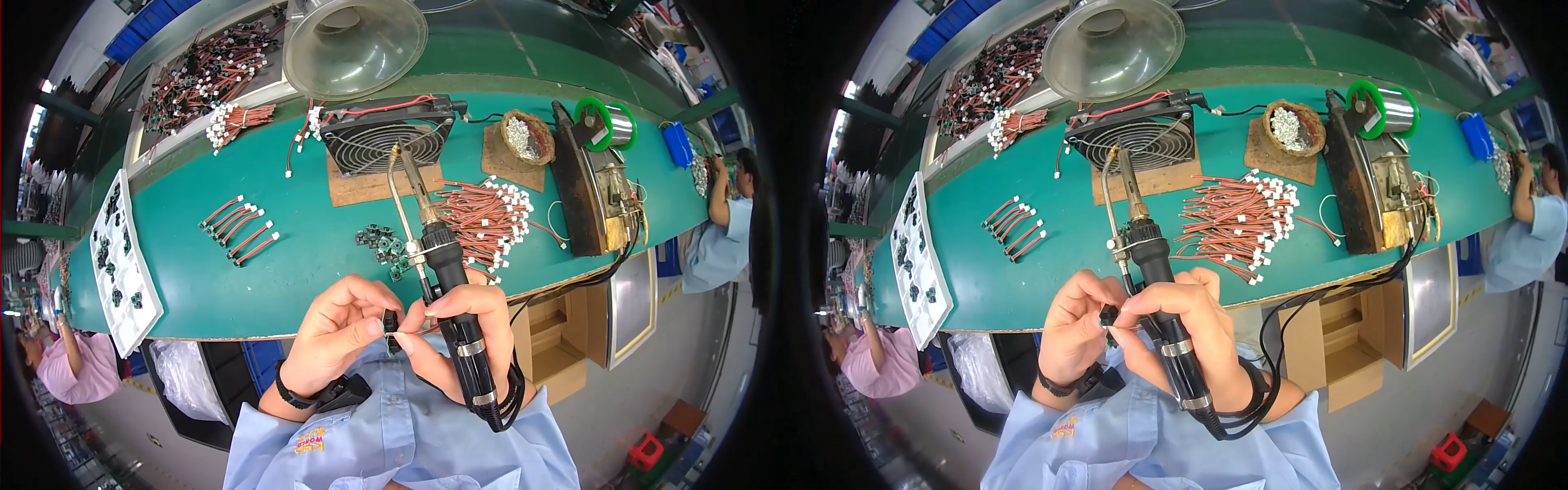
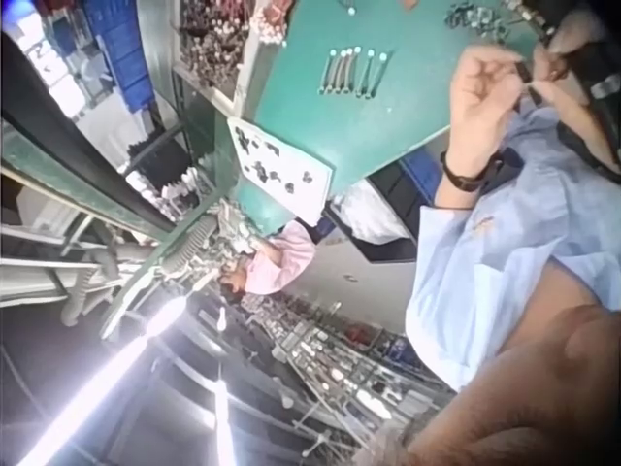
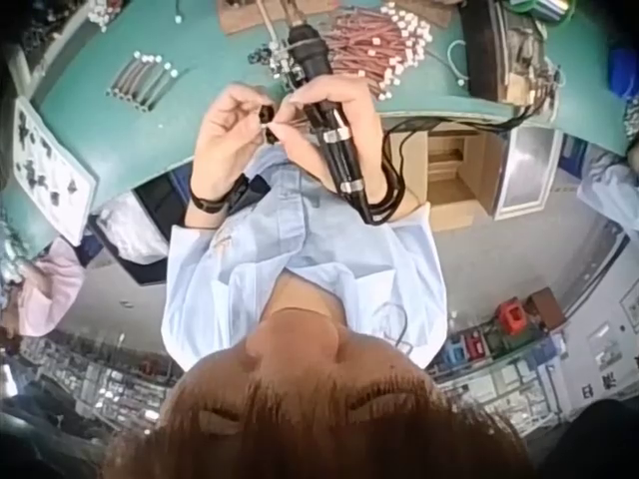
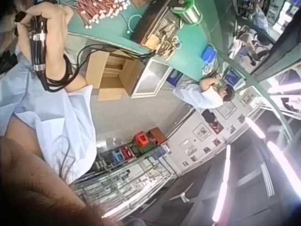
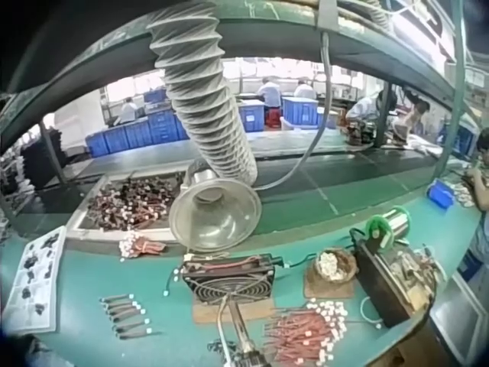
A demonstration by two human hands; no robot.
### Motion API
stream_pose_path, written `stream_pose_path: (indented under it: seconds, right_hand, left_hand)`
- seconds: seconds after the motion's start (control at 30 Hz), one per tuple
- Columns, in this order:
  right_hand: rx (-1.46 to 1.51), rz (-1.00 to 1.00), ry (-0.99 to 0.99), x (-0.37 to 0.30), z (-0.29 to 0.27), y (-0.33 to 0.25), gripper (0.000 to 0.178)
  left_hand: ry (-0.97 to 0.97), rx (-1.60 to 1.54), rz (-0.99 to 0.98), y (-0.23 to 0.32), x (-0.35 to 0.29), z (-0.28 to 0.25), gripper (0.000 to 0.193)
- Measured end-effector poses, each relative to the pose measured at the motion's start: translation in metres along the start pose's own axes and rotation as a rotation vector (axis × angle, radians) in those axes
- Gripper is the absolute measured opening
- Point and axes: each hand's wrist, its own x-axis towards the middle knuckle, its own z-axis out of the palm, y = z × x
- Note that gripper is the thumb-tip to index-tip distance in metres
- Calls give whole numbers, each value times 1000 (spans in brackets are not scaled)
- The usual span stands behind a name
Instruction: The person joins wires to circuit boards using a soldering iron, handling them one at a time. After each soldering action, they use a tool to trim the wire and place the completed assembly onto a pile.
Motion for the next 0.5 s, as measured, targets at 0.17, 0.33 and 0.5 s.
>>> stream_pose_path:
  seconds: [0.17, 0.33, 0.5]
  right_hand:
    - [51, 49, 14, -1, 1, 0, 44]
    - [31, 41, 5, 1, -2, 0, 44]
    - [47, 47, -24, 1, -5, 3, 44]
  left_hand:
    - [13, 17, 2, -1, 0, -1, 20]
    - [38, 22, 6, -1, 1, 2, 20]
    - [25, 18, 0, -2, 1, 0, 19]
